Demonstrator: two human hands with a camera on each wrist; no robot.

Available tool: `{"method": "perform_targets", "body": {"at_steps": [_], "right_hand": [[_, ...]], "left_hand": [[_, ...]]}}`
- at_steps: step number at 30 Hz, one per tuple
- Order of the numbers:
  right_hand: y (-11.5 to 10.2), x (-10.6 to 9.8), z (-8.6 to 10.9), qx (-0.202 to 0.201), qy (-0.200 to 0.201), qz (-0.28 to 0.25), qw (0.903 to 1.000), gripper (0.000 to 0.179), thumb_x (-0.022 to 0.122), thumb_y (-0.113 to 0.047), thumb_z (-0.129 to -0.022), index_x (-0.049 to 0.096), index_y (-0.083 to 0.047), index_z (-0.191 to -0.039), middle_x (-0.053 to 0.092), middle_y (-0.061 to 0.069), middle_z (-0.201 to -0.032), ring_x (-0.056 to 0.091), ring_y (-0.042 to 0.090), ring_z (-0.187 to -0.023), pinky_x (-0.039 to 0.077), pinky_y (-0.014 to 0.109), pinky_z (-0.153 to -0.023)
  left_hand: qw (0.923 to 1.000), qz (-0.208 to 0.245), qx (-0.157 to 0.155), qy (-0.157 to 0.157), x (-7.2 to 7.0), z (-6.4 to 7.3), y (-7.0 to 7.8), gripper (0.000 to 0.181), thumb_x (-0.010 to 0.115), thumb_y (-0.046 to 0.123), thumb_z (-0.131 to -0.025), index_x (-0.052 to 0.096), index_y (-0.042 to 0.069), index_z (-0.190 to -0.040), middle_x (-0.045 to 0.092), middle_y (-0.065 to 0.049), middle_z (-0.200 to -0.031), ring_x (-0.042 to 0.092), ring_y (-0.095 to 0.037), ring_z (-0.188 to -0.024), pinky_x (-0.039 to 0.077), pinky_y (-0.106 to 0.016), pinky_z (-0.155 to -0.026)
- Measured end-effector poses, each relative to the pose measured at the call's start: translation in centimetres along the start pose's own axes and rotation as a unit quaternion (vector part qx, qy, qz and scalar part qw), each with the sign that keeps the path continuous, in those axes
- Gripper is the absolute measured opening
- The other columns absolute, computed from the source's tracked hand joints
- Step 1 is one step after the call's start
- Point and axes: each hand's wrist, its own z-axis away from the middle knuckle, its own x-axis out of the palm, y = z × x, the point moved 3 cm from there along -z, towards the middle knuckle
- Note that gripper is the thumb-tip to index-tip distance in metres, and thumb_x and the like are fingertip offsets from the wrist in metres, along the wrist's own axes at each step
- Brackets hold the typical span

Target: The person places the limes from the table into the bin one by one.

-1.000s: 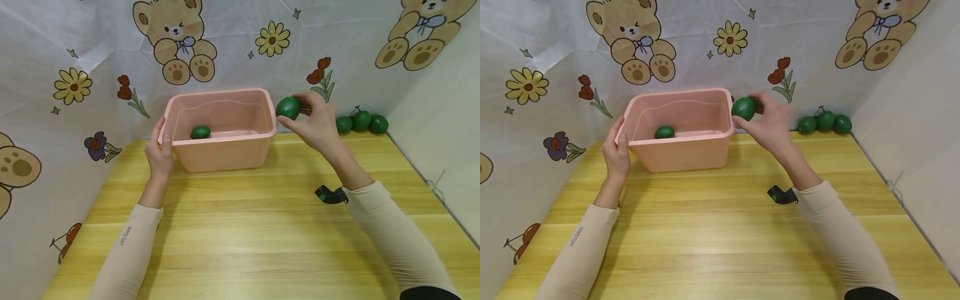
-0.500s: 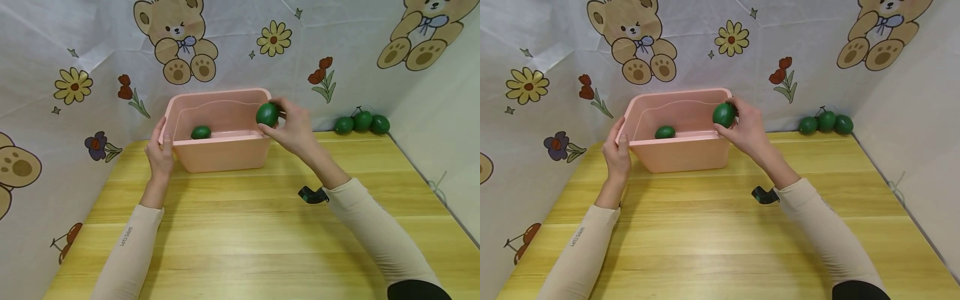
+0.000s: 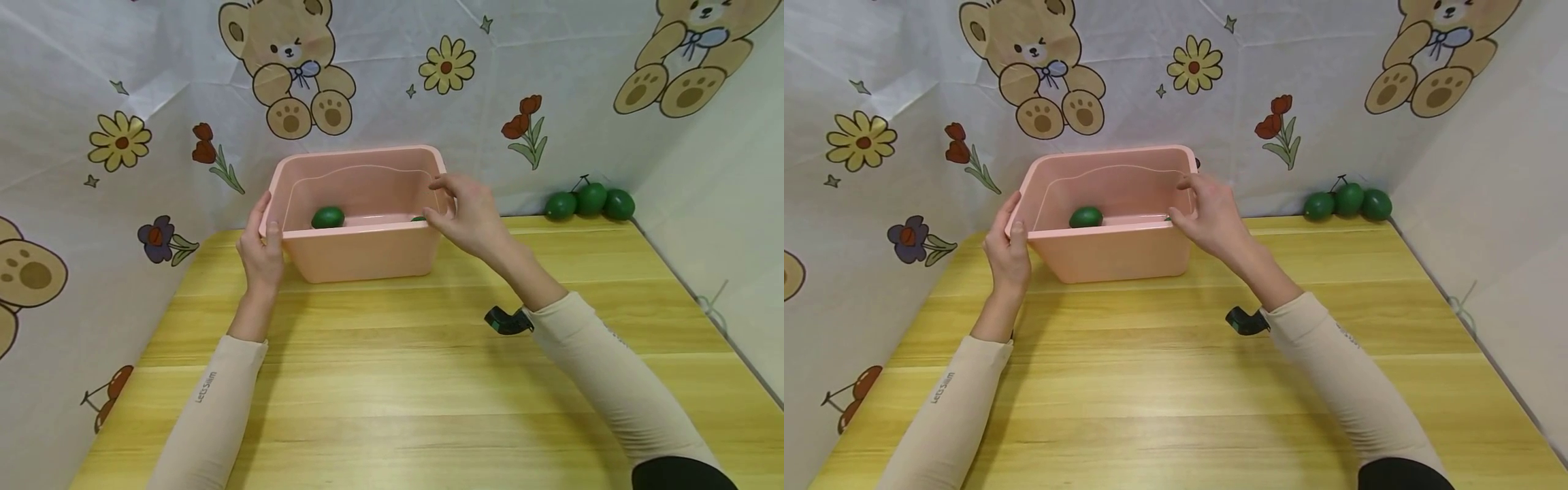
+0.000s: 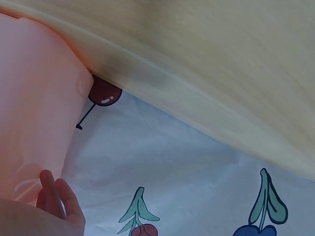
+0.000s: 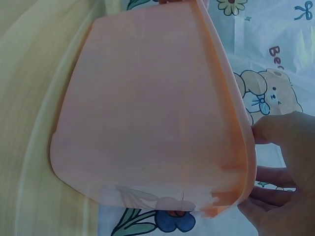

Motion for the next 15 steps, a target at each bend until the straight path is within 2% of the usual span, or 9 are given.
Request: {"method": "perform_targets", "body": {"at_steps": [5,9,15], "right_hand": [[0.5,0.0,0.3,-0.007,0.013,-0.024,0.9996,0.040,0.077,-0.016,-0.094,0.067,0.001,-0.130,0.068,0.019,-0.134,0.066,0.039,-0.121,0.052,0.052,-0.106],[1.3,-0.4,0.6,-0.011,0.046,-0.045,0.9979,0.038,0.076,-0.013,-0.095,0.067,0.001,-0.130,0.069,0.019,-0.134,0.065,0.037,-0.128,0.051,0.047,-0.112],[3.4,-1.5,1.0,0.019,0.089,-0.058,0.9942,0.038,0.073,-0.016,-0.098,0.068,0.001,-0.131,0.069,0.017,-0.134,0.065,0.033,-0.128,0.052,0.042,-0.112]], "left_hand": [[1.0000,0.000,0.002,0.002,-0.1,0.0,-0.1,0.060,0.048,0.044,-0.096,0.061,0.020,-0.150,0.065,0.000,-0.148,0.064,-0.022,-0.133,0.054,-0.052,-0.107],[1.0000,0.002,0.003,0.000,0.0,0.0,-0.1,0.061,0.048,0.044,-0.096,0.060,0.019,-0.151,0.064,0.000,-0.148,0.064,-0.022,-0.133,0.054,-0.053,-0.107],[1.0000,0.001,0.001,-0.002,0.0,-0.1,-0.1,0.061,0.047,0.045,-0.096,0.060,0.020,-0.151,0.064,0.000,-0.148,0.064,-0.023,-0.133,0.054,-0.054,-0.105]]}}
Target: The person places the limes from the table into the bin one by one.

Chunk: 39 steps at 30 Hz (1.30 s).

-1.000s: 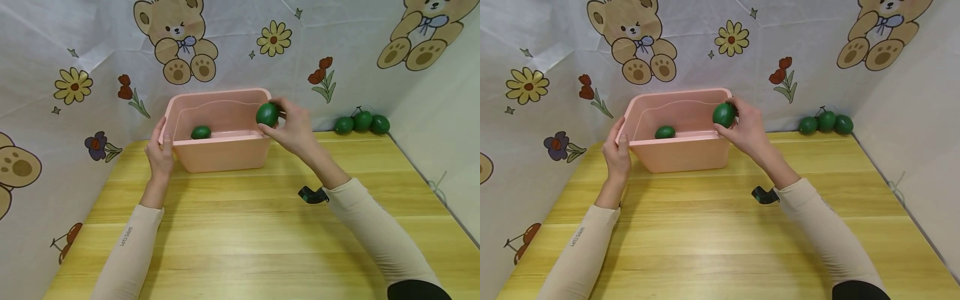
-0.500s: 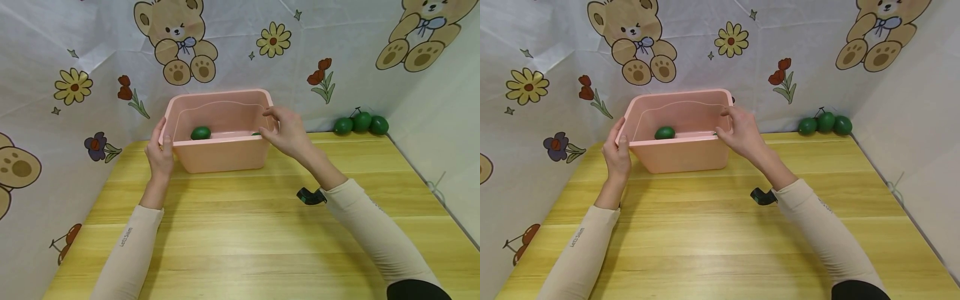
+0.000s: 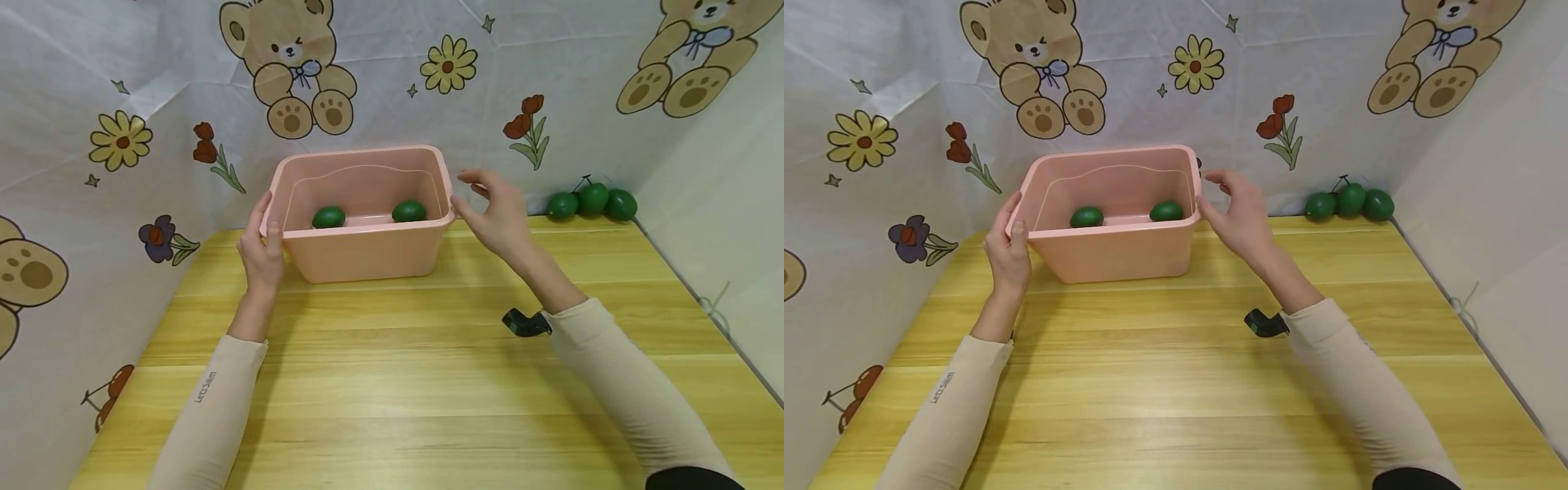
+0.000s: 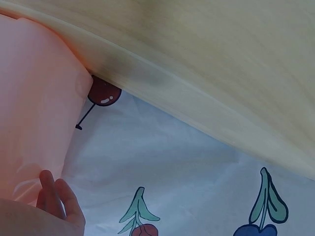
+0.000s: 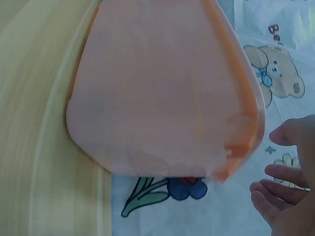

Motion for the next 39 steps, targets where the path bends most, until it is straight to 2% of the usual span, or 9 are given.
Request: {"method": "perform_targets", "body": {"at_steps": [7,15,21,28,33,39], "right_hand": [[3.1,-1.9,0.4,0.034,0.031,0.012,0.9988,0.037,0.071,-0.016,-0.098,0.068,0.000,-0.132,0.071,0.018,-0.132,0.067,0.035,-0.124,0.053,0.046,-0.110],[6.8,-3.1,1.5,0.099,0.030,0.014,0.9945,0.041,0.068,-0.017,-0.100,0.065,0.001,-0.136,0.067,0.021,-0.137,0.064,0.039,-0.129,0.051,0.051,-0.111],[9.5,-4.2,2.2,0.131,0.037,0.027,0.9904,0.041,0.065,-0.018,-0.100,0.065,0.001,-0.136,0.067,0.023,-0.136,0.064,0.041,-0.128,0.052,0.053,-0.109],[13.1,-6.1,2.8,0.179,0.040,0.054,0.9816,0.046,0.064,-0.022,-0.100,0.063,0.002,-0.140,0.066,0.027,-0.136,0.063,0.043,-0.127,0.052,0.056,-0.107],[15.6,-7.2,3.3,0.209,0.043,0.052,0.9755,0.048,0.061,-0.022,-0.102,0.059,0.003,-0.143,0.062,0.028,-0.139,0.059,0.043,-0.129,0.050,0.054,-0.110],[17.5,-8.2,4.1,0.246,0.041,0.069,0.9659,0.052,0.059,-0.023,-0.102,0.054,0.005,-0.146,0.059,0.030,-0.143,0.059,0.046,-0.129,0.048,0.053,-0.108]], "left_hand": [[1.0000,-0.004,-0.001,0.005,0.0,0.0,0.1,0.061,0.047,0.045,-0.095,0.061,0.022,-0.150,0.066,0.000,-0.146,0.066,-0.024,-0.131,0.055,-0.054,-0.104],[0.9999,-0.011,-0.001,0.010,-0.1,0.1,0.0,0.061,0.047,0.045,-0.095,0.062,0.022,-0.149,0.067,-0.002,-0.144,0.068,-0.025,-0.128,0.056,-0.053,-0.103],[0.9999,-0.010,-0.007,0.009,-0.1,0.1,0.0,0.060,0.047,0.044,-0.095,0.062,0.024,-0.150,0.067,-0.001,-0.144,0.068,-0.023,-0.128,0.057,-0.050,-0.104],[1.0000,-0.002,-0.003,0.007,0.1,0.0,0.0,0.060,0.048,0.043,-0.096,0.061,0.023,-0.150,0.066,0.000,-0.145,0.066,-0.023,-0.130,0.056,-0.048,-0.105],[1.0000,-0.003,-0.006,0.007,0.0,0.1,0.1,0.059,0.048,0.043,-0.096,0.061,0.023,-0.150,0.066,0.000,-0.146,0.066,-0.022,-0.130,0.056,-0.048,-0.105],[1.0000,-0.004,-0.003,0.007,0.0,0.1,0.0,0.060,0.047,0.043,-0.096,0.061,0.022,-0.150,0.066,0.000,-0.145,0.066,-0.023,-0.130,0.056,-0.049,-0.105]]}}
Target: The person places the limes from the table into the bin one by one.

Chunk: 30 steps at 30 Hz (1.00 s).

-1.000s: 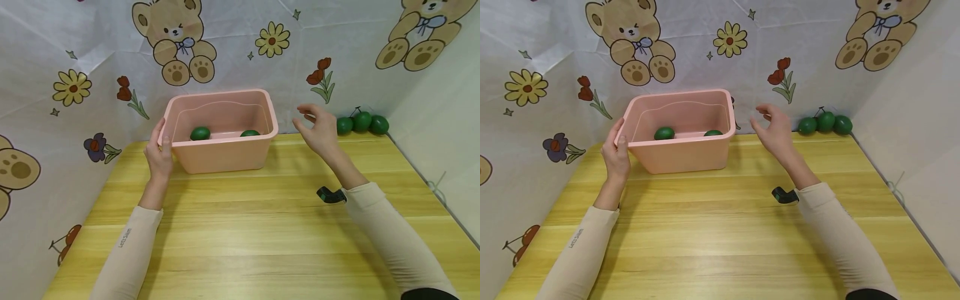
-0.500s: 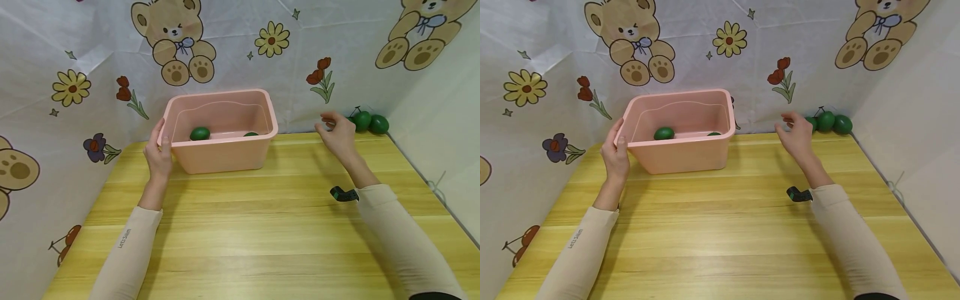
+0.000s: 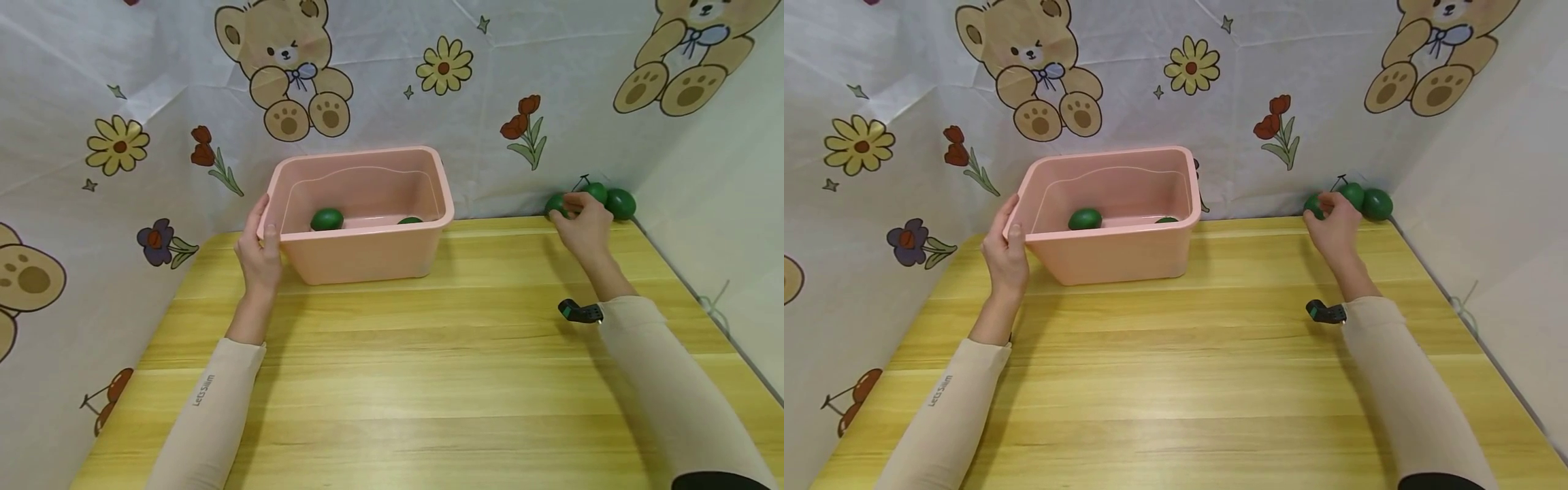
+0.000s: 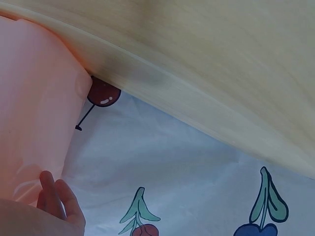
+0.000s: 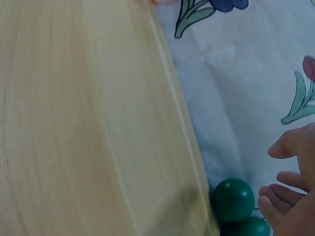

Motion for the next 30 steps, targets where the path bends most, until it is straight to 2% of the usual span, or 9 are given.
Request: {"method": "perform_targets", "body": {"at_steps": [2,5,8,13,17,23,26,30], "right_hand": [[0.5,0.0,-0.2,0.005,0.003,0.001,1.0000,0.053,0.059,-0.021,-0.102,0.054,0.006,-0.146,0.059,0.032,-0.142,0.058,0.048,-0.128,0.043,0.056,-0.113],[1.2,-0.1,-0.6,0.003,0.010,0.006,0.9999,0.054,0.060,-0.019,-0.100,0.053,0.008,-0.146,0.059,0.035,-0.140,0.054,0.050,-0.129,0.027,0.059,-0.123],[1.8,-0.1,-1.3,-0.003,0.011,0.015,0.9998,0.057,0.062,-0.017,-0.098,0.051,0.010,-0.148,0.058,0.037,-0.141,0.050,0.051,-0.134,0.014,0.060,-0.127],[2.9,-0.3,-2.5,0.011,-0.009,0.027,0.9995,0.066,0.061,-0.018,-0.100,0.041,0.008,-0.156,0.049,0.037,-0.149,0.043,0.053,-0.139,0.012,0.062,-0.127],[3.0,-0.4,-3.4,0.019,-0.034,0.044,0.9982,0.069,0.060,-0.023,-0.102,0.035,0.006,-0.160,0.044,0.039,-0.153,0.032,0.057,-0.144,0.011,0.065,-0.127],[2.7,0.4,-4.4,0.026,-0.081,0.077,0.9934,0.079,0.061,-0.032,-0.101,0.027,0.003,-0.164,0.036,0.039,-0.159,0.016,0.063,-0.150,0.017,0.069,-0.124],[3.2,0.8,-4.7,0.030,-0.093,0.105,0.9896,0.082,0.062,-0.031,-0.100,0.025,0.005,-0.164,0.032,0.040,-0.160,0.016,0.065,-0.149,0.018,0.071,-0.124],[3.7,1.3,-5.0,0.016,-0.112,0.141,0.9836,0.082,0.065,-0.029,-0.099,0.027,0.010,-0.161,0.034,0.045,-0.155,0.021,0.067,-0.145,0.018,0.071,-0.123]], "left_hand": [[1.0000,0.000,0.002,0.000,0.0,0.0,-0.1,0.060,0.047,0.043,-0.095,0.061,0.021,-0.150,0.066,0.000,-0.145,0.066,-0.023,-0.130,0.056,-0.050,-0.105],[1.0000,0.001,0.004,0.000,-0.1,-0.1,-0.1,0.060,0.048,0.043,-0.096,0.061,0.021,-0.150,0.066,0.000,-0.145,0.066,-0.023,-0.130,0.056,-0.050,-0.105],[1.0000,0.001,0.004,0.000,-0.1,-0.2,-0.1,0.059,0.048,0.042,-0.096,0.061,0.022,-0.150,0.066,0.000,-0.145,0.066,-0.023,-0.130,0.056,-0.049,-0.105],[1.0000,0.001,0.006,0.000,-0.1,-0.1,-0.1,0.060,0.048,0.041,-0.096,0.061,0.020,-0.150,0.066,-0.001,-0.145,0.066,-0.023,-0.130,0.056,-0.050,-0.105],[1.0000,-0.001,0.008,0.004,-0.1,-0.1,-0.1,0.060,0.047,0.042,-0.096,0.062,0.019,-0.149,0.067,-0.002,-0.144,0.067,-0.024,-0.128,0.056,-0.050,-0.104],[0.9998,-0.001,0.014,0.012,-0.3,-0.3,0.0,0.059,0.047,0.041,-0.096,0.062,0.019,-0.149,0.067,-0.002,-0.144,0.067,-0.025,-0.129,0.056,-0.049,-0.104],[0.9999,0.004,0.012,0.001,-0.2,-0.3,-0.1,0.059,0.048,0.040,-0.097,0.061,0.019,-0.150,0.066,-0.002,-0.146,0.066,-0.024,-0.131,0.055,-0.049,-0.106],[0.9999,0.006,0.012,-0.003,-0.1,-0.1,-0.1,0.060,0.048,0.041,-0.096,0.061,0.019,-0.150,0.066,-0.003,-0.146,0.066,-0.024,-0.130,0.055,-0.052,-0.105]]}}
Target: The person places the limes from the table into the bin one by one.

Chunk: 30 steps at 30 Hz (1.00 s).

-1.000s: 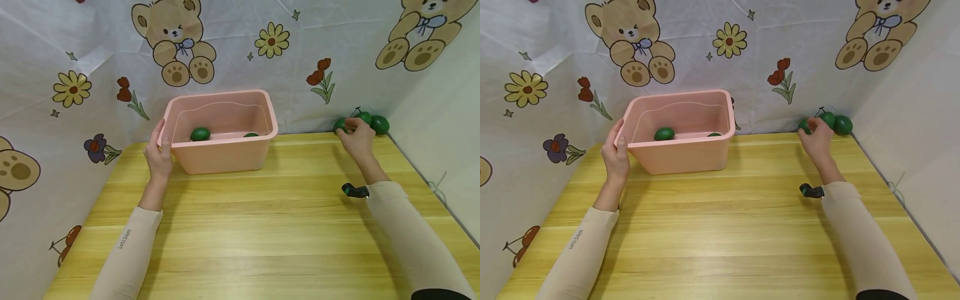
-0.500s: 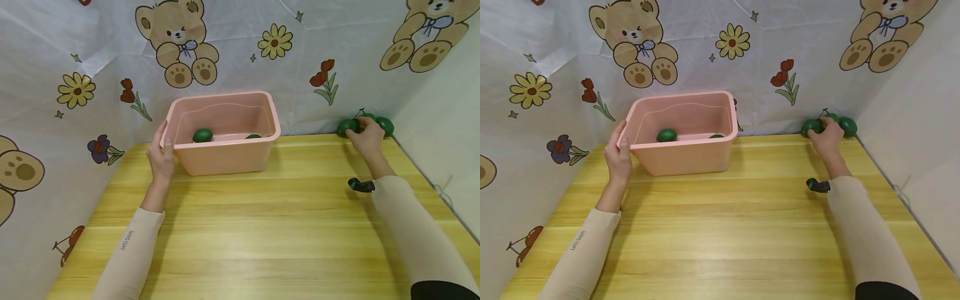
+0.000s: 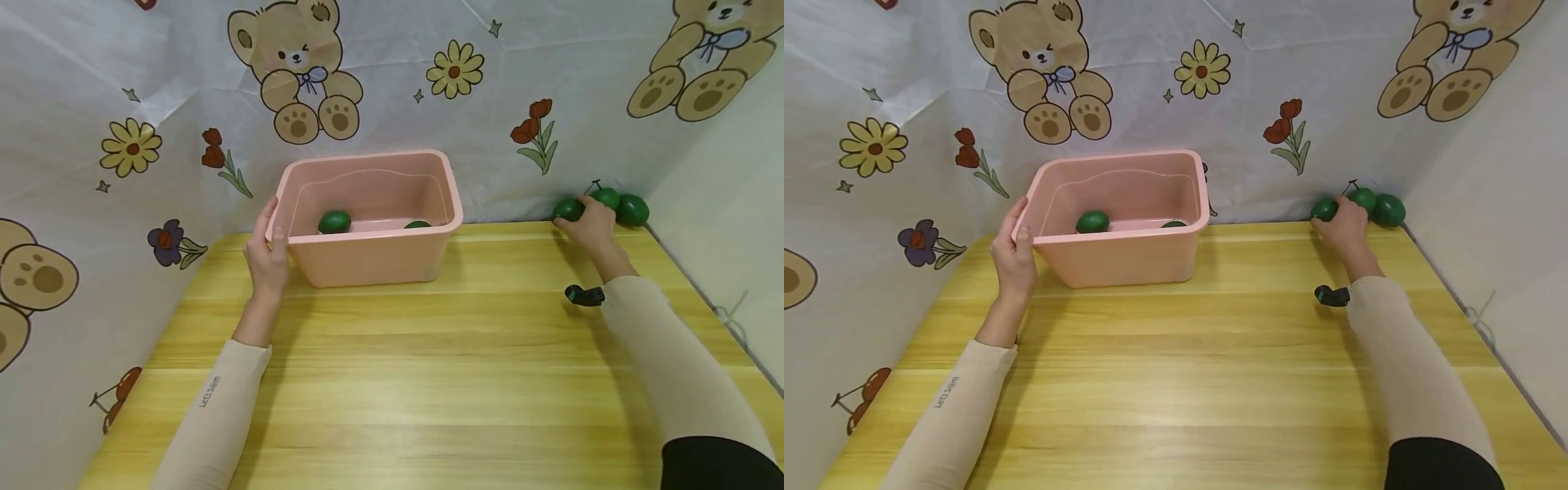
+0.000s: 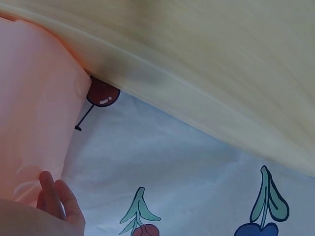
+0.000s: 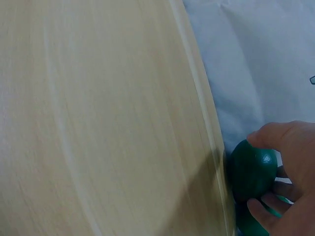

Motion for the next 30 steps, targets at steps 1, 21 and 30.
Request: {"method": "perform_targets", "body": {"at_steps": [1,21,30], "right_hand": [[0.0,0.1,0.0,-0.004,-0.002,0.001,1.0000,0.082,0.066,-0.029,-0.098,0.028,0.010,-0.160,0.035,0.045,-0.155,0.022,0.067,-0.145,0.018,0.071,-0.123],[-0.1,1.1,1.6,0.010,0.045,-0.080,0.9958,0.077,0.074,-0.028,-0.096,0.036,0.006,-0.152,0.041,0.037,-0.157,0.029,0.060,-0.145,0.026,0.069,-0.120],[-1.6,1.0,2.5,-0.019,0.059,-0.076,0.9952,0.075,0.077,-0.027,-0.092,0.043,0.006,-0.150,0.049,0.036,-0.149,0.034,0.058,-0.140,0.030,0.069,-0.116]], "left_hand": [[1.0000,0.001,0.001,0.003,0.0,0.0,0.0,0.060,0.048,0.041,-0.096,0.061,0.019,-0.150,0.066,-0.003,-0.145,0.066,-0.025,-0.129,0.055,-0.053,-0.104],[1.0000,0.002,0.001,-0.003,0.1,0.1,0.2,0.060,0.047,0.042,-0.097,0.060,0.019,-0.151,0.064,-0.001,-0.148,0.064,-0.024,-0.133,0.054,-0.052,-0.107],[1.0000,0.002,-0.002,0.003,0.1,0.1,0.2,0.060,0.047,0.043,-0.097,0.061,0.019,-0.150,0.066,-0.002,-0.146,0.066,-0.026,-0.130,0.055,-0.053,-0.105]]}}
